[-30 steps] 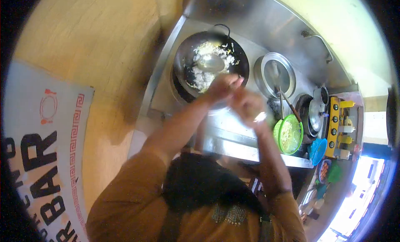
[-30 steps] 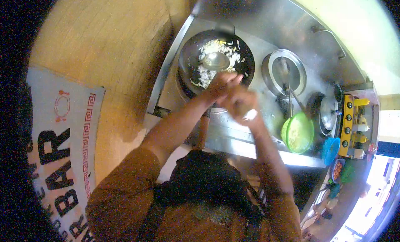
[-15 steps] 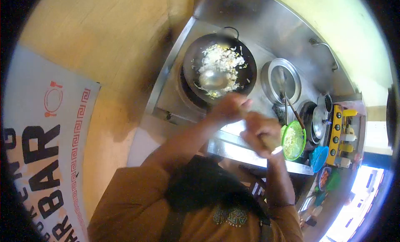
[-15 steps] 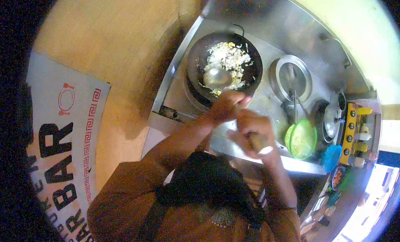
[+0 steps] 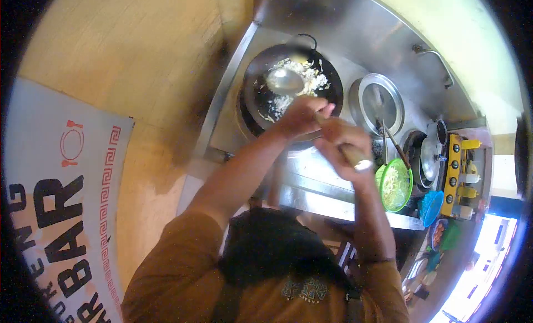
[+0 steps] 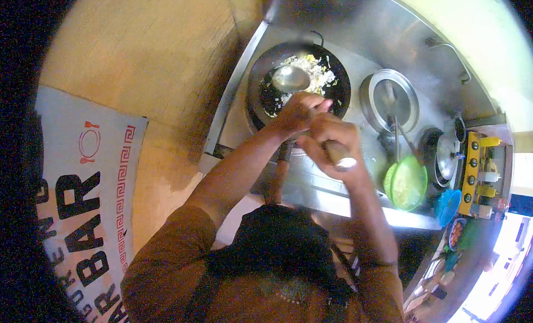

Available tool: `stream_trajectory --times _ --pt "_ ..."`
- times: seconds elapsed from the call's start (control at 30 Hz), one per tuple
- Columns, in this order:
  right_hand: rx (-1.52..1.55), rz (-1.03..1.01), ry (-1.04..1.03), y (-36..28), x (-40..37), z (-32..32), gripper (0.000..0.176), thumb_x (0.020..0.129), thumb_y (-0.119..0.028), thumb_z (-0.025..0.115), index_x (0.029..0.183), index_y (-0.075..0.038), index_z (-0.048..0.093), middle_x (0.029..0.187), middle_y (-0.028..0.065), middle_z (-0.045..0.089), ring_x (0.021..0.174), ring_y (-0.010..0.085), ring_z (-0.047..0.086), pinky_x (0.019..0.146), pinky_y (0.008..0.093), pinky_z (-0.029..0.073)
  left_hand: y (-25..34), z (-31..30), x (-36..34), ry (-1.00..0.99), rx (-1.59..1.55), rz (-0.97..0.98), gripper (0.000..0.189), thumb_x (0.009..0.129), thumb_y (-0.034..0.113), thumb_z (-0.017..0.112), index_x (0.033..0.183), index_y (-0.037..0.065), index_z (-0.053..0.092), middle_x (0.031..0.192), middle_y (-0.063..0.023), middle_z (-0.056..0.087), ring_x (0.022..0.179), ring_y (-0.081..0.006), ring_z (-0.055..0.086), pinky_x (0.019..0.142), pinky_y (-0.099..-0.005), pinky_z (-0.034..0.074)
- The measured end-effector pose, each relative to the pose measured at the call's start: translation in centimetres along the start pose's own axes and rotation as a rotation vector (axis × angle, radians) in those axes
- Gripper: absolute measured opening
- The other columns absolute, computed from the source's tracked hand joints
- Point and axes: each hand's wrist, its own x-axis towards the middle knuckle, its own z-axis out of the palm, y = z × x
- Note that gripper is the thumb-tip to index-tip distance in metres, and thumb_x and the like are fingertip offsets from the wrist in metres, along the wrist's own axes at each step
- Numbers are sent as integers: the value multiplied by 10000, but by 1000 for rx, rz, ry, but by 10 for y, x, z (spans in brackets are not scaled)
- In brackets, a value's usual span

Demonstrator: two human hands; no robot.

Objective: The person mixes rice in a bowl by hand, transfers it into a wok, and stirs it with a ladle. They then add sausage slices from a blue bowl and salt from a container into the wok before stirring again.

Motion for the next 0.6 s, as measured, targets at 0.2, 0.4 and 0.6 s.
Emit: stream_trajectory --times 0.2,0.4,0.6 --pt "-164 0 -36 17 -30 -14 269 702 88 642 612 -66 441 640 46 502 593 174 486 600 302 405 -2 42 -7 42 -284 5 385 859 287 586 582 45 469 538 -156 444 491 -326 470 501 -451 347" --pt "-50 297 122 6 -22 -31 234 768 30 611 635 -81 454 692 31 525 676 160 503 633 285 407 8 39 9 -34 -98 -89 336 838 292 586 609 54 528 573 -174 521 551 -383 551 525 -478 416" --pt "4 -23 -129 -23 -63 -17 288 692 8 676 634 -101 416 638 23 490 565 162 436 583 325 391 59 65 -44 164 -166 -41 307 792 237 624 558 69 518 510 -157 489 507 -362 543 512 -473 402"
